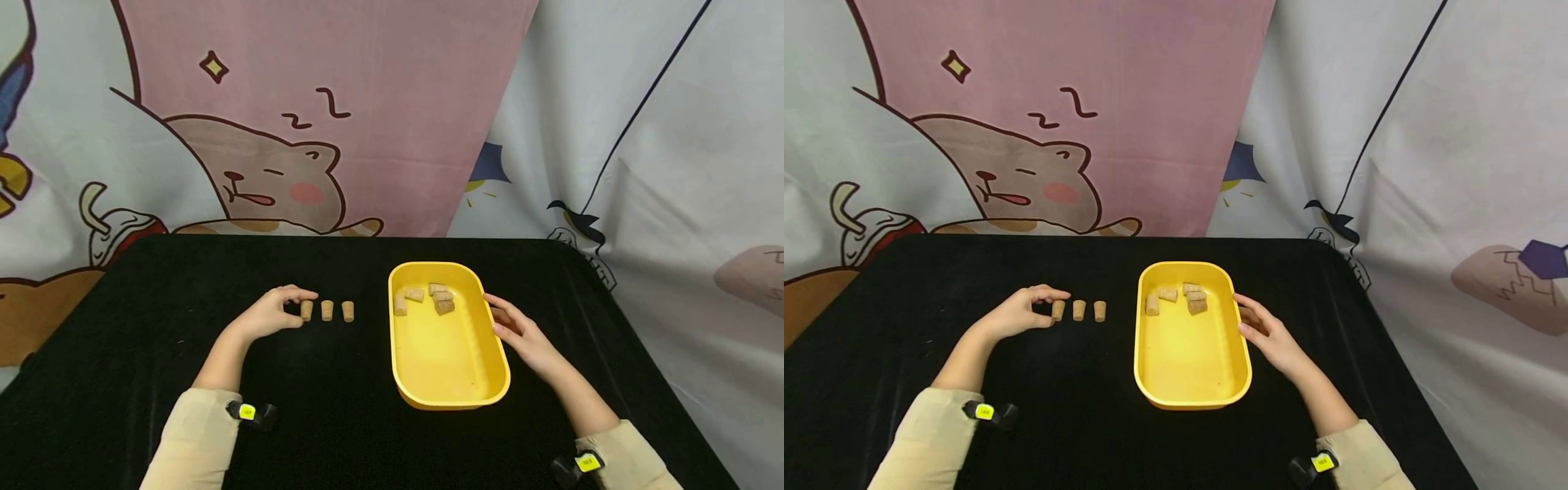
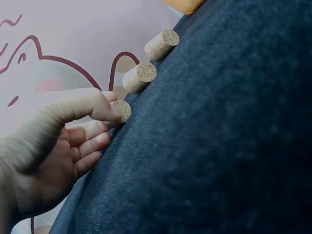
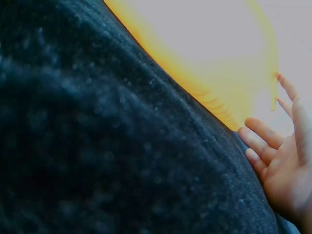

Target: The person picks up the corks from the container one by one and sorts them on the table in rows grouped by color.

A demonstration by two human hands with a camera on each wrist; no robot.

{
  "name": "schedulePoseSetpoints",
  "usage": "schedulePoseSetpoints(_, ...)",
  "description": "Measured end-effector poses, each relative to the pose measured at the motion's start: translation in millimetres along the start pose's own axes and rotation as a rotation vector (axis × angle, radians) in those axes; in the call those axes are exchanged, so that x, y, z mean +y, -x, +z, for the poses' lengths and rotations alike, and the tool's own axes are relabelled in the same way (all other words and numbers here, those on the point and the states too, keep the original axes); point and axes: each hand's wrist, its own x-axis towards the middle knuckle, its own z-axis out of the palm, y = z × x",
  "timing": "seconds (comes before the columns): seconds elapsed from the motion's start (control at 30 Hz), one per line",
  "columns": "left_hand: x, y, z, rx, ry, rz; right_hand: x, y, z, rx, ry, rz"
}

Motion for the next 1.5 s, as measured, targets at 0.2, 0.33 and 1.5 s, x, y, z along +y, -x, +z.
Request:
schedulePoseSetpoints(0.2,2.4,-0.6,-2.0,0.037,0.009,0.023,0,-0.5,0,-0.004,-0.004,-0.005)
schedulePoseSetpoints(0.33,8.8,-2.9,-4.0,0.097,-0.018,0.079,-1,-0.6,-1,0.0,-0.003,0.002)
schedulePoseSetpoints(1.5,155.3,-26.2,75.0,0.178,0.079,0.29,1,0.3,0,0.007,0.007,-0.006)
